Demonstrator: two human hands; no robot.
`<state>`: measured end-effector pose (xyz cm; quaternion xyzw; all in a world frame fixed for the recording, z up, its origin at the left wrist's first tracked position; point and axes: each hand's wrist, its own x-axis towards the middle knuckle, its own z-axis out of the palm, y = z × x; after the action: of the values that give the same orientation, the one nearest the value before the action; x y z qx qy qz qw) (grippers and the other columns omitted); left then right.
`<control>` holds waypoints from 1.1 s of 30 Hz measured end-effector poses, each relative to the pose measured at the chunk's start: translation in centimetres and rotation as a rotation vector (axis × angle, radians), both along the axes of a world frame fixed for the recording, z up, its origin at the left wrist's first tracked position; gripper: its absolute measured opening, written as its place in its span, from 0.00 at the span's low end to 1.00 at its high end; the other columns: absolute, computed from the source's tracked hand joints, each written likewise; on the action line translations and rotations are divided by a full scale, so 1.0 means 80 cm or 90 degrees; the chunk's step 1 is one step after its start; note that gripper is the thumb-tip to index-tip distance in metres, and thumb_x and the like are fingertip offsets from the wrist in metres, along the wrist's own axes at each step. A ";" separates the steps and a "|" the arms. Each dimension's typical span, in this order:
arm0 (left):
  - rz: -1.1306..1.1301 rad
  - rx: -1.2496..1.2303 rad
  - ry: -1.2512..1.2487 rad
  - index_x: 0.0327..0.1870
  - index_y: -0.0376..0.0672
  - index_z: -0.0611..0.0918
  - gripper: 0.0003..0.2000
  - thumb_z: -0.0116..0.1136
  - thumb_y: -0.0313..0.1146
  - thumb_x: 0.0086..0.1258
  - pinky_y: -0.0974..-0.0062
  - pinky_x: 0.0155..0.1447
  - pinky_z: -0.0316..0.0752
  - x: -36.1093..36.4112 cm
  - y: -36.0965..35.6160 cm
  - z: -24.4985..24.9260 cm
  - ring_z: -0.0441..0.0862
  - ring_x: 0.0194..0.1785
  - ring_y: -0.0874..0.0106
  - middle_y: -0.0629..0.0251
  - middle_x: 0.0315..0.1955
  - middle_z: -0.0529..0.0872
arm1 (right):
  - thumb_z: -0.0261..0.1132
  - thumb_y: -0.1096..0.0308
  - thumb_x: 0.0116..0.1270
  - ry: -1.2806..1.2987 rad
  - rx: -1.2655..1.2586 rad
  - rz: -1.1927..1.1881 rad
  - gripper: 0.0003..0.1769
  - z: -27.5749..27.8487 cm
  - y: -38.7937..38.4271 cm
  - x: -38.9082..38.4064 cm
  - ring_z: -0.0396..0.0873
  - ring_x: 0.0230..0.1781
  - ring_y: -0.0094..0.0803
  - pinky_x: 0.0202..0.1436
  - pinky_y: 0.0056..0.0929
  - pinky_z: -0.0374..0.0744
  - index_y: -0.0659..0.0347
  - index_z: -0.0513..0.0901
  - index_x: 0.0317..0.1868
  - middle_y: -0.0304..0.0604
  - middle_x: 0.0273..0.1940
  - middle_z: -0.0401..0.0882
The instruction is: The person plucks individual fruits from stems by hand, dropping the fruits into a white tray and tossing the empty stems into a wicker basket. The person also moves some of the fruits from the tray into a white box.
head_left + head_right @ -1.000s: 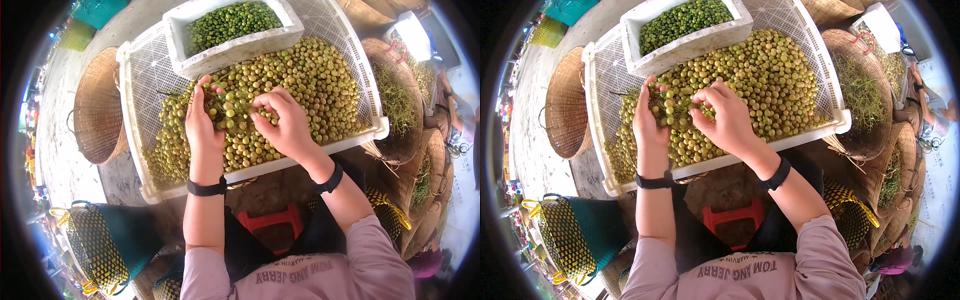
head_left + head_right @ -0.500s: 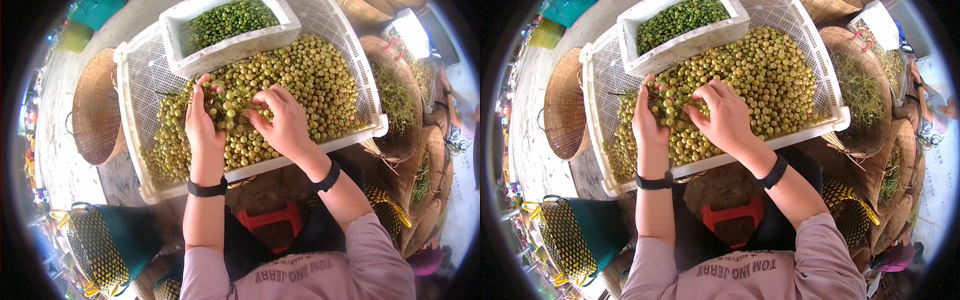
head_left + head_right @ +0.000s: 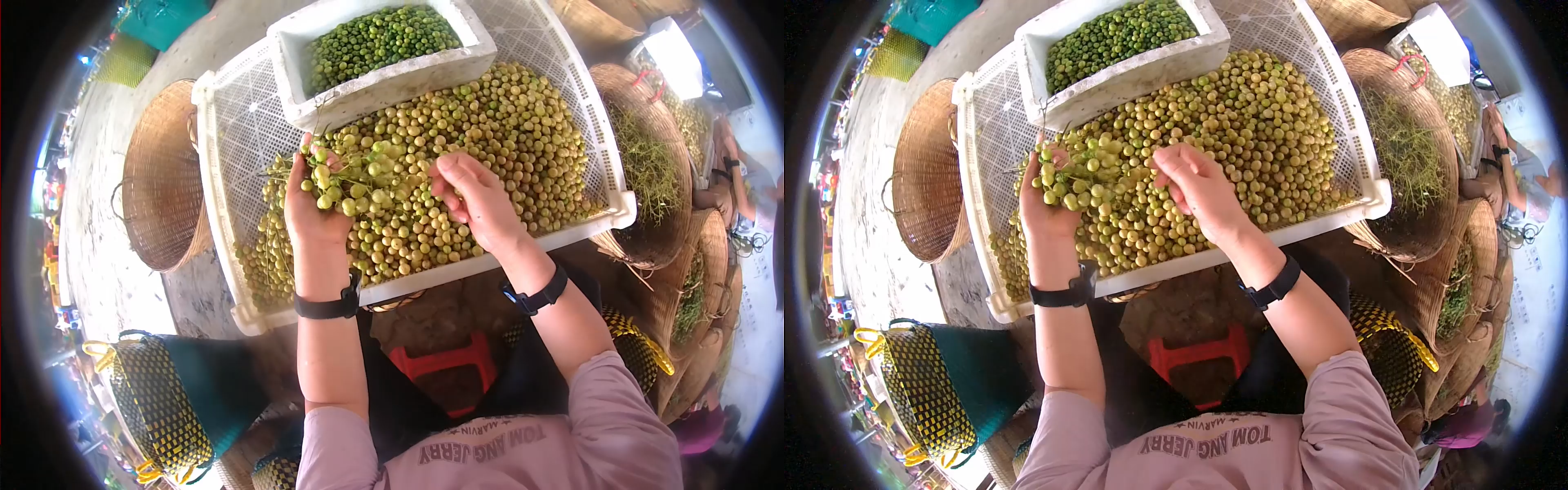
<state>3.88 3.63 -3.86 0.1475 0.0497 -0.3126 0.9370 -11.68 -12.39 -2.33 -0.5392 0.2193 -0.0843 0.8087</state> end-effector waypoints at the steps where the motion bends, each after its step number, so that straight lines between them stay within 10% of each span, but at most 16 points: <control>1: -0.003 -0.001 -0.001 0.66 0.39 0.67 0.18 0.37 0.35 0.80 0.76 0.45 0.76 0.001 0.001 0.000 0.74 0.38 0.73 0.66 0.37 0.77 | 0.58 0.51 0.72 0.020 -0.020 0.015 0.15 0.003 0.002 0.001 0.64 0.24 0.12 0.22 0.14 0.61 0.55 0.78 0.39 0.27 0.31 0.73; 10: -0.015 -0.037 0.022 0.64 0.38 0.68 0.17 0.37 0.34 0.80 0.78 0.42 0.75 0.003 0.003 0.003 0.74 0.37 0.75 0.64 0.36 0.75 | 0.68 0.61 0.66 -0.072 -0.311 0.067 0.12 0.000 0.015 0.005 0.69 0.33 0.17 0.37 0.19 0.69 0.61 0.81 0.42 0.31 0.35 0.76; 19: 0.015 -0.039 -0.028 0.64 0.40 0.67 0.16 0.39 0.35 0.80 0.79 0.42 0.79 0.013 0.013 0.002 0.76 0.39 0.75 0.63 0.36 0.76 | 0.58 0.54 0.72 -0.090 0.267 0.011 0.13 -0.001 0.006 -0.002 0.66 0.26 0.15 0.26 0.15 0.65 0.55 0.79 0.41 0.29 0.32 0.74; 33: -0.063 -0.115 0.001 0.55 0.40 0.72 0.11 0.45 0.34 0.78 0.77 0.44 0.84 -0.001 0.009 0.021 0.82 0.42 0.74 0.62 0.39 0.80 | 0.60 0.56 0.73 -0.015 0.358 0.089 0.13 -0.007 0.022 0.002 0.65 0.23 0.13 0.21 0.11 0.62 0.55 0.79 0.49 0.30 0.32 0.73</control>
<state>3.80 4.32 -2.20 0.0643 0.0149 -0.3617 0.9299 -11.48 -10.64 -2.91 -0.3066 0.1871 0.0296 0.9328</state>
